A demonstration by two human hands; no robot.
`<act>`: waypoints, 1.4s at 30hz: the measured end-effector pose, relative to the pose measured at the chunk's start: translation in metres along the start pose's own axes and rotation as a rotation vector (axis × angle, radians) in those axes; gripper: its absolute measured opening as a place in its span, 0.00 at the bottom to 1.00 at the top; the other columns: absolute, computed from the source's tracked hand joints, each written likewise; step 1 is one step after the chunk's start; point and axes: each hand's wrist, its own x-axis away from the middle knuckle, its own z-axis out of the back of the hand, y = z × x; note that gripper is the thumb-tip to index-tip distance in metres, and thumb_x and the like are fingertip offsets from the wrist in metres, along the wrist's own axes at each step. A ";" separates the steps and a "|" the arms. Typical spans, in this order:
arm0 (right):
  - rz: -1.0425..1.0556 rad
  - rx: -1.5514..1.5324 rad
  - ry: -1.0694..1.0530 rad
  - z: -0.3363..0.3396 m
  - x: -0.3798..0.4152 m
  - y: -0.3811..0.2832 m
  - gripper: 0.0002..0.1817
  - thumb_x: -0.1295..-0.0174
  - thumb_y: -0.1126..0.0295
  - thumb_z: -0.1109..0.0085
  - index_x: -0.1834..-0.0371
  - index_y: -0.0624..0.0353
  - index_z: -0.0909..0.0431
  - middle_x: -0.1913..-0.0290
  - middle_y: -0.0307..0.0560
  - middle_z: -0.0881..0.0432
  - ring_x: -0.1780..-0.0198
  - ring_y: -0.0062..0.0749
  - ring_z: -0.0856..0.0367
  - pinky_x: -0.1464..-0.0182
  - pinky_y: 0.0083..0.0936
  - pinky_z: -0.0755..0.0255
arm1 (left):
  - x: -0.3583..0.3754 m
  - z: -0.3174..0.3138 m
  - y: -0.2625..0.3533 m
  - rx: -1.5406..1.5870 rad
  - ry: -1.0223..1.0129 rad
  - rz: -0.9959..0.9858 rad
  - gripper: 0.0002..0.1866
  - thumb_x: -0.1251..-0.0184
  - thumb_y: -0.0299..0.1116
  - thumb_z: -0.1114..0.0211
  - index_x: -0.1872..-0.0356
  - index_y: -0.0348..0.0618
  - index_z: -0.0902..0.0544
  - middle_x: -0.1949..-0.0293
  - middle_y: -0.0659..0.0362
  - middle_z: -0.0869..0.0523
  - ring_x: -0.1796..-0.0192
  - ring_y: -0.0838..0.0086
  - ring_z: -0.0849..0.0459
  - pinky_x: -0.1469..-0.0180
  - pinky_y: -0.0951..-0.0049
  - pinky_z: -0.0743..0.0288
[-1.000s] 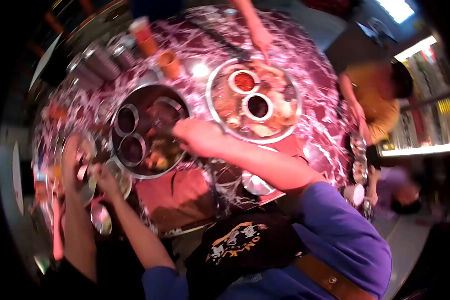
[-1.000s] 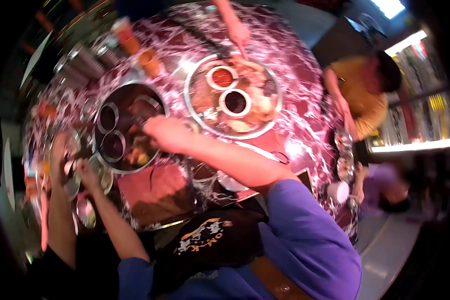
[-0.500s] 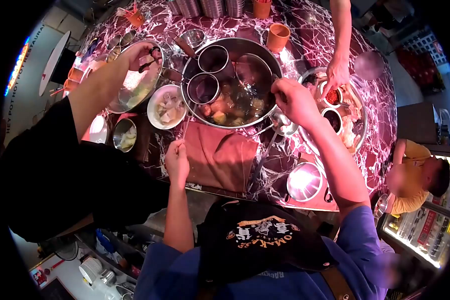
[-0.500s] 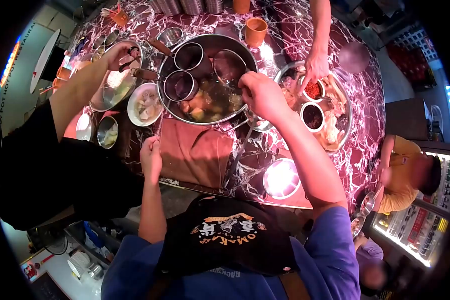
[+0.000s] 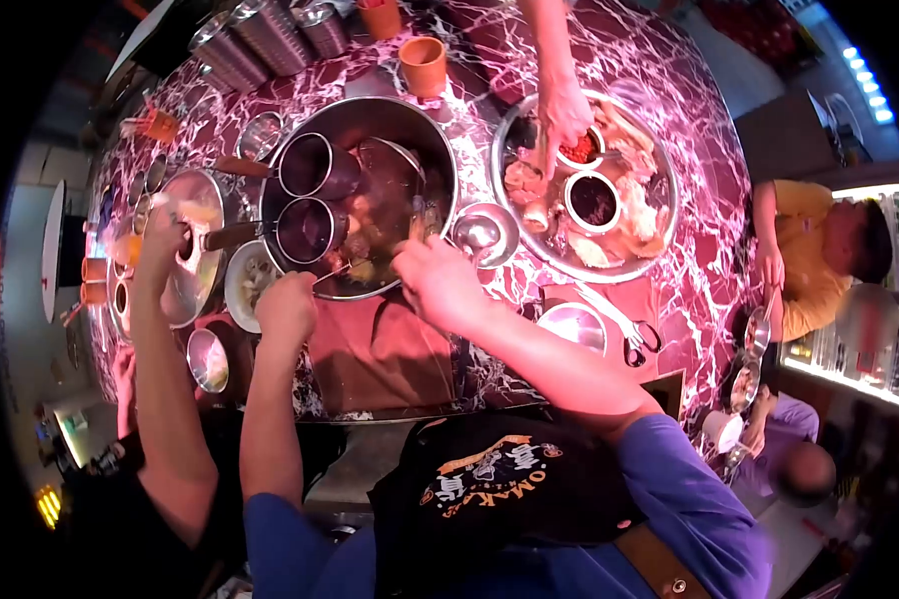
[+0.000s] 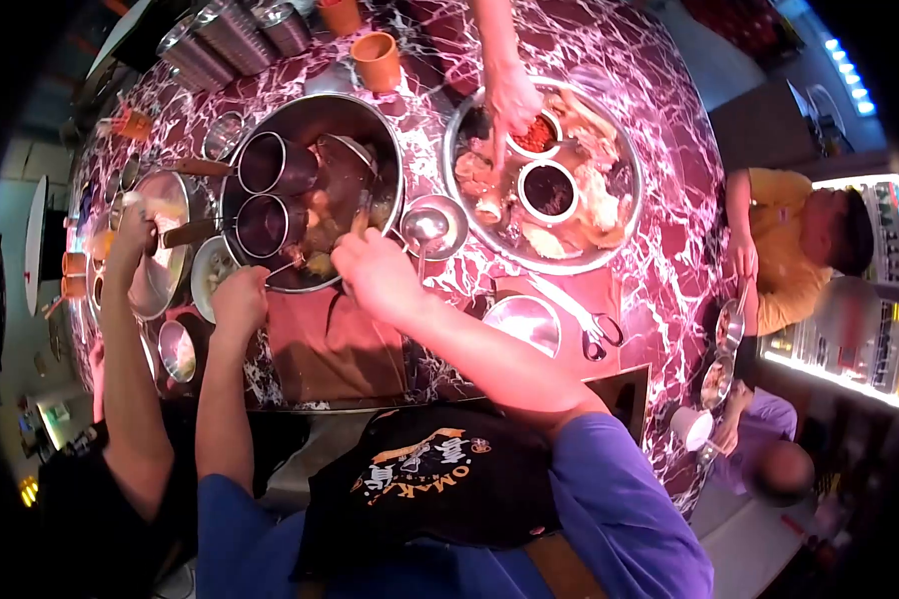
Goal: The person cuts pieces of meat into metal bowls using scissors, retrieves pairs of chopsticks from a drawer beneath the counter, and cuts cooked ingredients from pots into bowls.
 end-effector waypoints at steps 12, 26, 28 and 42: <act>-0.010 -0.127 0.089 0.059 -0.041 0.064 0.10 0.45 0.78 0.42 0.59 0.58 0.23 0.53 0.49 0.19 0.50 0.52 0.22 0.48 0.40 0.28 | -0.061 -0.001 0.024 -0.286 -0.341 0.014 0.13 0.41 0.33 0.43 0.66 0.43 0.11 0.65 0.50 0.11 0.60 0.57 0.11 0.59 0.59 0.18; -0.060 -0.198 0.028 0.069 -0.031 0.083 0.13 0.43 0.76 0.38 0.54 0.58 0.24 0.47 0.52 0.21 0.48 0.48 0.21 0.48 0.36 0.26 | -0.081 -0.061 0.039 -0.129 -0.486 0.013 0.13 0.38 0.30 0.45 0.54 0.47 0.16 0.58 0.51 0.12 0.57 0.57 0.12 0.56 0.58 0.18; -0.148 -0.309 0.087 0.075 -0.035 0.086 0.17 0.42 0.74 0.36 0.49 0.58 0.24 0.48 0.53 0.21 0.50 0.42 0.19 0.51 0.32 0.24 | -0.085 -0.048 0.042 -0.160 -0.564 0.036 0.14 0.37 0.32 0.45 0.55 0.50 0.15 0.58 0.52 0.12 0.54 0.56 0.13 0.54 0.58 0.19; -0.872 0.020 0.076 0.134 0.267 0.160 0.14 0.39 0.73 0.38 0.51 0.63 0.23 0.61 0.47 0.19 0.59 0.29 0.21 0.53 0.26 0.27 | -0.085 -0.073 0.014 1.085 -0.526 0.272 0.10 0.43 0.19 0.44 0.65 0.32 0.15 0.72 0.57 0.15 0.73 0.75 0.21 0.68 0.75 0.28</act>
